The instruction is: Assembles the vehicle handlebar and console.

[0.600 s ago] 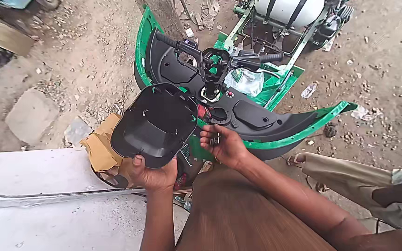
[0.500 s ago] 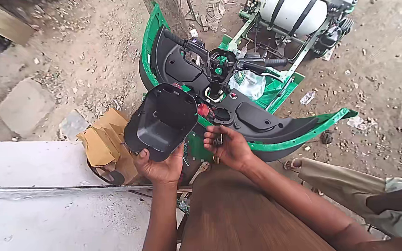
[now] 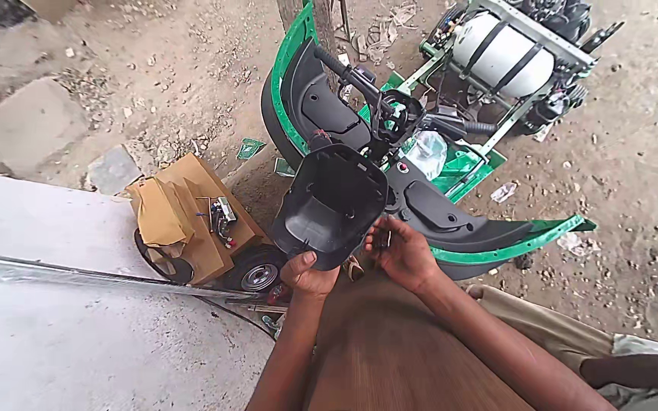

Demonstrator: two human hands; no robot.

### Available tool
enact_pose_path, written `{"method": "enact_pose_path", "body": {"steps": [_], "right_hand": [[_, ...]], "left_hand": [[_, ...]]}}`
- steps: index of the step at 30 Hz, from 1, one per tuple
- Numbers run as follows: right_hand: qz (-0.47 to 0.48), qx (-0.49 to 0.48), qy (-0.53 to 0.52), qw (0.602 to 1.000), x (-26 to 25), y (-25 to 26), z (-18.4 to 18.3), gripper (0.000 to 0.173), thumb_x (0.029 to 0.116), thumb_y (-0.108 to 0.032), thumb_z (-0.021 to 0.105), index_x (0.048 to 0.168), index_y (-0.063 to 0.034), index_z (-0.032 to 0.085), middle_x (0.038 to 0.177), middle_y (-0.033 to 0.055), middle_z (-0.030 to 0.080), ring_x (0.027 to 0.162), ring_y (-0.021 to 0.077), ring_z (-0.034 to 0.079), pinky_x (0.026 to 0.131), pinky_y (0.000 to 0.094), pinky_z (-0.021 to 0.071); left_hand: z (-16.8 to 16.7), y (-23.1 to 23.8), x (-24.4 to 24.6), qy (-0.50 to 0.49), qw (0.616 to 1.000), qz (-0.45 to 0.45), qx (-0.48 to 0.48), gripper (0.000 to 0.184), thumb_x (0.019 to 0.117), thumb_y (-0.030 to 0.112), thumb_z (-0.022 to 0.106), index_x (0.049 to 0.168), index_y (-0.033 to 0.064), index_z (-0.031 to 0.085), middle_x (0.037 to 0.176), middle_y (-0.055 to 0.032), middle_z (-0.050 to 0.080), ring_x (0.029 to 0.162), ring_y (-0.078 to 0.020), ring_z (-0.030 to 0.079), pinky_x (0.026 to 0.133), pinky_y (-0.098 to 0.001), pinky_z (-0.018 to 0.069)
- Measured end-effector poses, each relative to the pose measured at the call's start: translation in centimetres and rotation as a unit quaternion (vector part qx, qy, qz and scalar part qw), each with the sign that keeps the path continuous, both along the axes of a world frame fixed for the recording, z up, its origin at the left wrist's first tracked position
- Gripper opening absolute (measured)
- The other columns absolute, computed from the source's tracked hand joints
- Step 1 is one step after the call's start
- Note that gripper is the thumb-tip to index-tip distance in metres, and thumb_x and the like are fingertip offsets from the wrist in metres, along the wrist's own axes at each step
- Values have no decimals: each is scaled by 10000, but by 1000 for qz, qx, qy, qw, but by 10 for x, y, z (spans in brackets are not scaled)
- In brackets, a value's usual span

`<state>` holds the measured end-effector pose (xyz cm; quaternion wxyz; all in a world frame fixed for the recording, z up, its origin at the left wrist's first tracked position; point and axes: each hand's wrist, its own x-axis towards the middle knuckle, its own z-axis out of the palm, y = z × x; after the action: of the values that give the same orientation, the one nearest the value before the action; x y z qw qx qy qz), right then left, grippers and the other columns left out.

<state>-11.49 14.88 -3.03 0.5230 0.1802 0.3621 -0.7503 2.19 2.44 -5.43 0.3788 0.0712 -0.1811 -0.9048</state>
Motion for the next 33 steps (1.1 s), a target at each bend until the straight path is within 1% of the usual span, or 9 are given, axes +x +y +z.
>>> {"method": "enact_pose_path", "body": {"steps": [3,5,8,13,16,20,23,26,33], "right_hand": [[22,42,61,997,-6,2,2,387,1119,-308,393,981,-43,640,785,63,622,624,148,589,580,283,528],[38,50,139,988,-9,7,4,366,1119,-265,399,975,-39,649,717,40,573,577,125,550,544,265,503],[45,73,387,918,-20,18,13,271,1068,-161,501,1025,-15,725,659,28,582,506,75,507,483,216,465],[186,163,703,666,-41,17,49,217,1064,-247,534,1117,-177,733,722,-71,616,543,58,514,488,265,446],[288,210,774,523,-49,5,62,223,1066,-317,513,1147,-249,709,699,-81,623,575,87,578,516,348,475],[390,204,852,282,-43,-10,69,179,1027,-220,548,1087,-194,715,644,32,611,573,257,636,463,444,459],[463,163,853,180,-39,-24,70,161,964,-121,588,1051,-192,703,625,42,589,577,272,632,468,434,458],[507,129,842,133,-37,-38,64,155,958,-114,592,1046,-185,697,639,53,593,592,285,638,475,448,459],[545,86,828,100,-34,-60,66,144,931,-117,664,1022,-225,694,636,35,602,592,282,640,479,460,464]], "left_hand": [[2,0,-1,14,999,-7,-30,328,789,189,747,1093,65,745,1113,-137,746,1085,-263,706,970,-525,556],[0,1,0,11,999,-11,-38,320,794,174,744,1096,68,744,1111,-130,747,1089,-250,705,979,-509,554],[-10,6,3,-6,997,-18,-68,306,814,117,738,1116,70,744,1105,-104,753,1077,-206,711,973,-450,569],[-15,17,11,-27,998,-32,-52,331,800,96,758,1128,59,726,1099,-115,747,1054,-212,714,945,-451,581],[-14,19,11,-9,995,-68,-69,325,841,95,726,1165,76,731,1130,-89,748,1083,-188,708,974,-425,569],[-24,26,17,-26,995,-58,-73,380,827,95,749,1204,113,699,1132,-59,745,1080,-165,702,960,-420,573],[-25,28,18,-15,997,-49,-54,406,822,92,759,1218,119,681,1133,-64,739,1070,-174,704,953,-434,575],[-25,31,21,-3,999,-34,-40,427,819,89,761,1236,119,671,1147,-66,733,1079,-173,699,964,-431,568],[-26,37,32,41,998,4,-46,557,830,129,796,1350,189,604,1235,-12,701,1145,-131,665,1003,-394,547]]}}
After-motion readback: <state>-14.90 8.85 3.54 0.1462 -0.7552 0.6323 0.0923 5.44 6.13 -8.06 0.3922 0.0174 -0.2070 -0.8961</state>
